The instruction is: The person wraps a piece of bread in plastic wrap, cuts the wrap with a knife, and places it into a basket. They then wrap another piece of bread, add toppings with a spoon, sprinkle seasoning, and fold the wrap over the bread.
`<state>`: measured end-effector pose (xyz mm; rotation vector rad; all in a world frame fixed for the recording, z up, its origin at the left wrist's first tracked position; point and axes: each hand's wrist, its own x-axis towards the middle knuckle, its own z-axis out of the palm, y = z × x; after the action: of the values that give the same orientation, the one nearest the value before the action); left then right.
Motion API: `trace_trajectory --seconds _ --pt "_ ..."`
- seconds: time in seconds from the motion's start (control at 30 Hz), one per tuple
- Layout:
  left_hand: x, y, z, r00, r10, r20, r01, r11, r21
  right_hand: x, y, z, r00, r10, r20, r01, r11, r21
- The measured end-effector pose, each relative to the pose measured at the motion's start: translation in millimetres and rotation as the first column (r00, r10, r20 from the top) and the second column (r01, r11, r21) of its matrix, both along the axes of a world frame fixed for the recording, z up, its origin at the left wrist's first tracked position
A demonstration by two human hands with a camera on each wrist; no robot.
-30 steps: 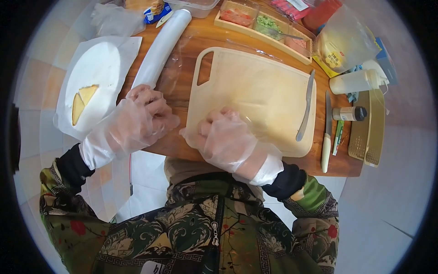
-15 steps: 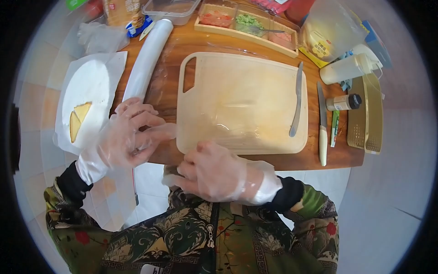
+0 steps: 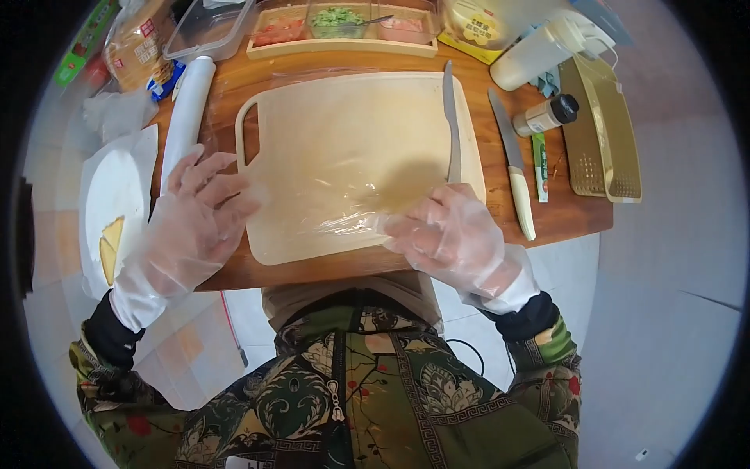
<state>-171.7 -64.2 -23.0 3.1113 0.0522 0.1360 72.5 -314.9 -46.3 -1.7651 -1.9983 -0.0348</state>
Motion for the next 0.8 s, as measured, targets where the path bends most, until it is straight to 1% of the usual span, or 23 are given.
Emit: trace_trajectory --seconds 0.03,0.1,0.13,0.2,0.23,0.3,0.43,0.53,0.6,0.7,0.8 --pt "4 1 -3 0.998 -0.052 -0.024 0.052 0.999 0.0 2 1 -5 1.0 -0.004 -0.004 0.004 1.0 0.004" --pt "9 -1 -6 0.997 -0.061 -0.05 0.062 0.998 0.017 6 2 -12 0.998 0.053 0.036 -0.054 0.998 0.022" --pt "11 -1 -7 0.995 -0.066 -0.073 0.068 0.997 0.031 7 3 -14 0.998 0.055 0.029 -0.056 0.998 0.027" --pt "13 1 -10 0.991 -0.057 -0.117 0.062 0.997 0.041 9 8 -17 0.984 0.043 0.174 -0.05 0.998 0.037" --pt "14 3 -12 0.987 -0.054 -0.15 0.062 0.997 0.045 9 11 -19 0.985 0.049 0.166 -0.057 0.997 0.043" --pt "14 5 -18 0.984 -0.046 -0.17 0.056 0.997 0.059 12 15 -23 0.978 0.045 0.206 -0.038 0.999 -0.035" --pt "15 6 -27 0.977 -0.052 -0.206 0.068 0.995 0.072 15 14 -36 0.984 0.078 0.158 -0.077 0.997 -0.012" --pt "14 6 -28 0.972 -0.057 -0.228 0.075 0.994 0.073 15 13 -37 0.987 0.07 0.144 -0.062 0.996 -0.056" --pt "13 5 -28 0.974 -0.058 -0.22 0.079 0.993 0.088 19 9 -34 0.975 0.141 0.174 -0.121 0.985 -0.121" --pt "11 9 -32 0.972 -0.057 -0.226 0.081 0.992 0.1 19 1 -35 0.981 0.143 0.129 -0.123 0.98 -0.153" --pt "10 10 -34 0.972 -0.057 -0.227 0.079 0.993 0.089 20 -2 -32 0.971 0.167 0.173 -0.144 0.98 -0.138"
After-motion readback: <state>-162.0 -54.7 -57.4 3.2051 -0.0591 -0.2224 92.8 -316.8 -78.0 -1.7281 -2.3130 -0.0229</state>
